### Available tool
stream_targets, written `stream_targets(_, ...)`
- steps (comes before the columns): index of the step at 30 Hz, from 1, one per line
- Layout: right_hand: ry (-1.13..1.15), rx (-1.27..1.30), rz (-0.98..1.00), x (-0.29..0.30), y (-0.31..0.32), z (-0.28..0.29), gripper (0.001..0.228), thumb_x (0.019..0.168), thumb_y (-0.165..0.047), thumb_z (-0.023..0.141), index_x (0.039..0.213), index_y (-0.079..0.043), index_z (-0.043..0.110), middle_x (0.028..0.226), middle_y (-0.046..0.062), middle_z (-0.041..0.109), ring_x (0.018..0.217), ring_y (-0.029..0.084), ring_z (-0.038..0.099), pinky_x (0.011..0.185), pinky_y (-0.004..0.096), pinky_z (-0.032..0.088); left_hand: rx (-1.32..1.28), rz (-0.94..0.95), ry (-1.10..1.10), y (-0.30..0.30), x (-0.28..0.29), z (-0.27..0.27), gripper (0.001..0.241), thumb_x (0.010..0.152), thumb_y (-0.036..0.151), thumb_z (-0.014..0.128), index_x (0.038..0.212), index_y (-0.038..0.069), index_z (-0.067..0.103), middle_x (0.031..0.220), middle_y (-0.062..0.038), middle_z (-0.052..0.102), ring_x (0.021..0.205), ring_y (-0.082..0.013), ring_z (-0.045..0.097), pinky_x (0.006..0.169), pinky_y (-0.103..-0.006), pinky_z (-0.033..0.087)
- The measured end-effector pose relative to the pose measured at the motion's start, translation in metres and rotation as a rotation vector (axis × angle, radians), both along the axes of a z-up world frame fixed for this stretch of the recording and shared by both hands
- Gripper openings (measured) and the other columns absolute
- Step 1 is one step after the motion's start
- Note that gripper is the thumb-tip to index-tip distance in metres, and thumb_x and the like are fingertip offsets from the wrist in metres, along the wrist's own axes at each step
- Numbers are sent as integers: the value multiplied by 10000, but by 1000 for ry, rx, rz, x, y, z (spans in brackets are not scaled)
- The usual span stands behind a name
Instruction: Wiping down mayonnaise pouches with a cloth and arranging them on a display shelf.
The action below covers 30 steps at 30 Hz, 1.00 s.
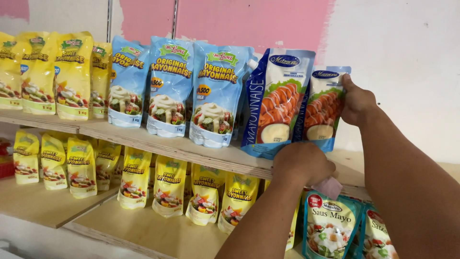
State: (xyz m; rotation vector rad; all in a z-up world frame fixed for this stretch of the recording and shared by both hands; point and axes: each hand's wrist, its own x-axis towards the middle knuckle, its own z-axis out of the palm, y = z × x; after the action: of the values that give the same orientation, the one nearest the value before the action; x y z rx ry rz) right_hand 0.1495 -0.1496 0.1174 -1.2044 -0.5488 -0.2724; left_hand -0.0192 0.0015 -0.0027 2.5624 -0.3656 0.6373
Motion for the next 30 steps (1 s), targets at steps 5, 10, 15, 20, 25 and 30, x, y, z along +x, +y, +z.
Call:
stream_targets(5, 55, -3, 40, -17, 13, 2, 577, 1074, -443, 321, 1478, -43, 417, 1477, 164, 534, 1378, 280, 559, 1182, 505, 434, -15, 3, -3, 0, -2, -1, 424, 807, 426, 674, 962, 56, 811, 1062, -199, 774, 971, -348, 753, 853, -468, 599)
stream_targets(10, 64, 64, -5, 0, 0, -1, 523, 1062, -413, 395, 1432, -45, 433, 1429, 132, 551, 1352, 274, 594, 1136, 489, 459, -9, 27, 2, 0, -2, -1, 432, 817, 429, 681, 997, 52, 792, 1087, -209, 754, 992, -363, 742, 852, -492, 595)
stream_targets(15, 285, -579, -208, -45, -1, -10, 480, 929, -232, 547, 1383, -82, 507, 1335, 153, 596, 1155, 286, 626, 895, 443, 543, -31, 6, -13, 0, -7, -1, 414, 781, 425, 694, 947, 65, 814, 1049, -194, 774, 972, -347, 749, 870, -454, 589)
stream_targets(20, 524, -976, -291, 2, -13, -20, 470, 861, -172, 772, 1295, -63, 628, 1342, 162, 607, 1157, 295, 609, 816, 372, 565, 29, -22, -53, -1, 5, -2, 430, 769, 457, 702, 933, 75, 810, 1051, -183, 766, 981, -338, 736, 878, -452, 576)
stream_targets(25, 466, -762, -206, 3, -12, -26, 444, 912, -16, 684, 1341, -4, 571, 1431, 189, 572, 1239, 376, 641, 915, 436, 594, 42, -8, -83, 0, 7, -4, 414, 786, 446, 689, 914, 74, 815, 1041, -188, 765, 976, -344, 741, 878, -458, 582)
stream_targets(30, 375, -789, -114, 38, -24, -26, 392, 926, 16, 637, 1308, 102, 606, 1476, 229, 546, 1253, 374, 635, 936, 419, 584, 29, -13, -80, -1, 7, -3, 407, 795, 447, 696, 920, 76, 809, 1037, -189, 763, 970, -346, 739, 877, -458, 579)
